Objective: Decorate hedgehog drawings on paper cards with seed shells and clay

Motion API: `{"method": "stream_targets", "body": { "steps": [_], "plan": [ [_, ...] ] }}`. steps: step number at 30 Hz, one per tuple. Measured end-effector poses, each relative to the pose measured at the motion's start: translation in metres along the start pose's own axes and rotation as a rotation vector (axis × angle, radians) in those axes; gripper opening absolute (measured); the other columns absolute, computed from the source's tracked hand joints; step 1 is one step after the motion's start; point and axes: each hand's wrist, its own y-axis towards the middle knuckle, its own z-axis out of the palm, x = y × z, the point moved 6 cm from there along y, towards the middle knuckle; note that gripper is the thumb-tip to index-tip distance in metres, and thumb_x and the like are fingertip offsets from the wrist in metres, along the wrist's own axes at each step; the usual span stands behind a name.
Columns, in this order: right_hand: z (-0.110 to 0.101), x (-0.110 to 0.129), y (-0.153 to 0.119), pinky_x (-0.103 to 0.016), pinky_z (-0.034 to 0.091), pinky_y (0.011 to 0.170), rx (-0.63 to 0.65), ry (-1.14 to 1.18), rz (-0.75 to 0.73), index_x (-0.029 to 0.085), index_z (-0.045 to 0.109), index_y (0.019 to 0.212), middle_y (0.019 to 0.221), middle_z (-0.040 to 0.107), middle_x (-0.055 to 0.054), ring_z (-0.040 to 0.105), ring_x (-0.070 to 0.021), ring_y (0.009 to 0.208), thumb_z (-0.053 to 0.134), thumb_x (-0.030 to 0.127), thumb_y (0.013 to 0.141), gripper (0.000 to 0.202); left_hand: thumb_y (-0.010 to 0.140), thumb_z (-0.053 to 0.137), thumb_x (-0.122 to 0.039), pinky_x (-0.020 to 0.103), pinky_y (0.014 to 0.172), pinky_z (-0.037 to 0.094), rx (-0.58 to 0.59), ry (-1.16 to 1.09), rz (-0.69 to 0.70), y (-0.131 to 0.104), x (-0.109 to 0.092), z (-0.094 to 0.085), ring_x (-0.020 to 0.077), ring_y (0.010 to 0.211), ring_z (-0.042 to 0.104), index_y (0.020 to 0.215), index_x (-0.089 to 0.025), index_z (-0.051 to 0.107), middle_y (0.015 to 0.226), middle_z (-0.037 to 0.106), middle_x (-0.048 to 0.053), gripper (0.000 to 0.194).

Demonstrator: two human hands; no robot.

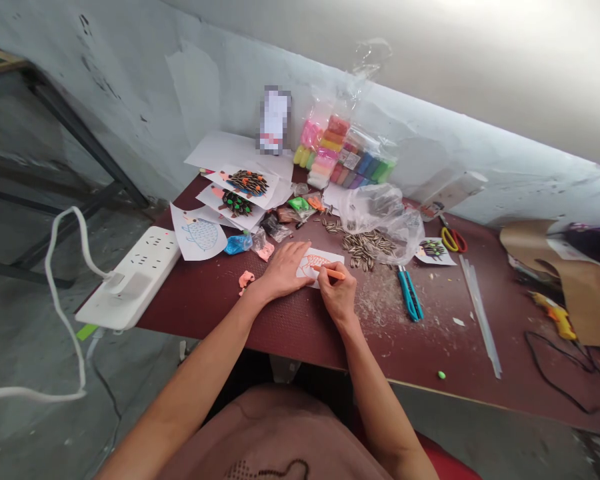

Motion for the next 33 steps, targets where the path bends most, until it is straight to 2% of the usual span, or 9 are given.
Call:
{"method": "stream_targets", "body": {
  "steps": [4,14,20,23,28,33],
  "plan": [
    [-0.001,-0.002,0.000,-0.024,0.041,0.053,-0.029,-0.005,0.009,0.022,0.057,0.069,0.062,0.062,0.001,0.050,-0.0116,0.050,0.054,0.037,0.084,0.021,0.081,0.073,-0.039,0.048,0.121,0.035,0.005,0.011,0.000,0.000,0.000,0.000,0.0321,0.142,0.046,0.150,-0.013,0.044,0.152,0.052,0.018,0.080],
    [0.000,0.001,-0.001,-0.024,0.042,0.052,0.015,0.048,0.020,0.022,0.058,0.068,0.063,0.066,0.000,0.054,-0.0126,0.050,0.054,0.034,0.082,0.019,0.082,0.072,-0.043,0.049,0.120,0.035,-0.015,-0.003,0.010,0.000,0.001,0.001,0.0320,0.142,0.047,0.150,-0.016,0.044,0.151,0.053,0.017,0.078],
    [-0.011,-0.005,0.002,-0.026,0.045,0.056,-0.104,0.001,0.037,0.022,0.059,0.070,0.063,0.066,-0.001,0.058,-0.0153,0.055,0.053,0.036,0.083,0.020,0.079,0.075,-0.037,0.049,0.122,0.034,0.024,-0.005,-0.016,-0.001,-0.002,-0.001,0.0323,0.144,0.044,0.152,-0.014,0.043,0.154,0.050,0.017,0.083],
    [-0.010,-0.008,0.002,-0.027,0.045,0.057,-0.086,-0.022,0.042,0.022,0.060,0.071,0.066,0.068,-0.002,0.058,-0.0150,0.054,0.054,0.036,0.084,0.020,0.079,0.075,-0.036,0.048,0.123,0.033,0.028,-0.003,-0.026,-0.001,-0.001,-0.001,0.0320,0.145,0.043,0.152,-0.013,0.042,0.156,0.049,0.017,0.083],
    [-0.005,-0.010,0.002,-0.026,0.045,0.057,-0.032,-0.024,0.057,0.021,0.061,0.075,0.073,0.072,-0.003,0.055,-0.0133,0.053,0.053,0.037,0.086,0.020,0.080,0.074,-0.037,0.050,0.121,0.034,0.005,-0.016,-0.005,-0.001,-0.001,0.000,0.0314,0.143,0.045,0.152,-0.018,0.043,0.154,0.051,0.015,0.080],
    [-0.007,-0.008,0.002,-0.026,0.045,0.058,-0.051,-0.035,0.047,0.022,0.060,0.072,0.068,0.069,-0.002,0.056,-0.0139,0.054,0.053,0.036,0.085,0.020,0.079,0.075,-0.036,0.050,0.121,0.035,0.006,-0.005,-0.011,-0.001,-0.001,-0.001,0.0320,0.143,0.045,0.151,-0.015,0.043,0.153,0.051,0.017,0.082]
  ]
}}
